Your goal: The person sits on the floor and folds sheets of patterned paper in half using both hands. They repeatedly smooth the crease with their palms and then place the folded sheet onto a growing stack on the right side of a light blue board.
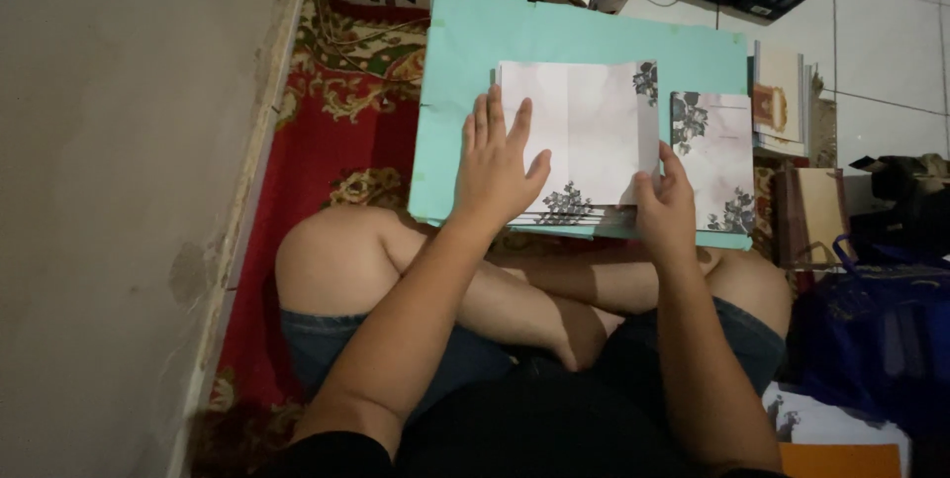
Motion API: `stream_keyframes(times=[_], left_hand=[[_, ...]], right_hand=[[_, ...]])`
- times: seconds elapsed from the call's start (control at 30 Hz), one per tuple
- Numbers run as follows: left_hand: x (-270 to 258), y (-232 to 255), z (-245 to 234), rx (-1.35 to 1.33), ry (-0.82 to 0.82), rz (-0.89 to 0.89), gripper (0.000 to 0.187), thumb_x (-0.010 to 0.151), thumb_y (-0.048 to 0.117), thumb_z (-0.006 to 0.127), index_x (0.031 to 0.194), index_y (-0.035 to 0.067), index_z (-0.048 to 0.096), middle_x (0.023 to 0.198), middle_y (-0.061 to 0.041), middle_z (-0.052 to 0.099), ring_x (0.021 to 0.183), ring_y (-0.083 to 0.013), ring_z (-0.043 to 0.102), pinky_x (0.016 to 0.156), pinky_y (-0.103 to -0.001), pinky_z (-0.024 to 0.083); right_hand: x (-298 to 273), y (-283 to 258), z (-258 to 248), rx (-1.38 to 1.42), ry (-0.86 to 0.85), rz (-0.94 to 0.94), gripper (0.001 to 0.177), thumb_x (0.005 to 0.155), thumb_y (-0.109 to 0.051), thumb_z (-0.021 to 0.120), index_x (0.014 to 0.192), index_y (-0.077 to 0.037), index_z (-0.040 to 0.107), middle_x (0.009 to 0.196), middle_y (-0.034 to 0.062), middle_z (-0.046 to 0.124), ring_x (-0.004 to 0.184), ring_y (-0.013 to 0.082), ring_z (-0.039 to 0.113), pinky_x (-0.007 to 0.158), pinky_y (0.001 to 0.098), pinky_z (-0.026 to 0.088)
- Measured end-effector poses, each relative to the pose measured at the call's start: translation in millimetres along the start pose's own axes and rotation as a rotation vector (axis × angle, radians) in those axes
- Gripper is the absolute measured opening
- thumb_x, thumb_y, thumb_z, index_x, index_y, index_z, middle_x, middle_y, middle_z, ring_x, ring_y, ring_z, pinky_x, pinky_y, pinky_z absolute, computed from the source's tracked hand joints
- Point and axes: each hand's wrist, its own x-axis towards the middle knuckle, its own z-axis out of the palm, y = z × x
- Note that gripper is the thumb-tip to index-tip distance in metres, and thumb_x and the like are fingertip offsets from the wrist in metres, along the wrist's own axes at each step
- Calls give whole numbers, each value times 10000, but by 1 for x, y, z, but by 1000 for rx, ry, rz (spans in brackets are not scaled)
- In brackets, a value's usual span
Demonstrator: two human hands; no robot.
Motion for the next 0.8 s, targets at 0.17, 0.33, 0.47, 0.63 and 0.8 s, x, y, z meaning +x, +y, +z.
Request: stream_keyframes(times=[0.17,0.33,0.47,0.63,0.8], left_hand=[[3,1,-2,22,-62,-29,716,968,458,562,1554,67,437,1635,-336,213,1536,-473,223,1239,-586,135],[3,5,0,74,-45,-13,721,961,459,589,1540,51,459,1623,-335,256,1519,-471,264,1219,-601,170],[2,1,10,156,2,15,744,951,476,594,1548,57,445,1618,-323,264,1506,-456,286,1206,-604,212],[4,-1,10,115,-23,-3,740,966,481,533,1558,51,422,1628,-328,243,1521,-449,265,1202,-613,199],[3,1,11,176,9,-15,718,972,454,542,1561,62,417,1621,-308,269,1509,-427,289,1188,-613,209]], right_hand=[[0,-15,9,-466,81,-74,652,958,10,598,1562,89,366,1298,299,518,1161,471,589,966,536,501],[6,-16,63,-1406,305,-676,125,930,-107,704,977,-41,799,766,129,687,1073,404,735,742,441,554],[32,2,74,-1001,-312,-339,515,1053,-189,456,1550,-54,475,1620,208,405,1496,419,338,1172,593,294],[69,17,71,-976,-338,-382,569,1035,-138,446,1598,-60,412,1666,161,359,1525,376,324,1207,543,281],[34,6,67,-975,-375,-372,559,1039,-140,385,1592,-66,419,1651,171,379,1521,381,337,1214,535,286]])
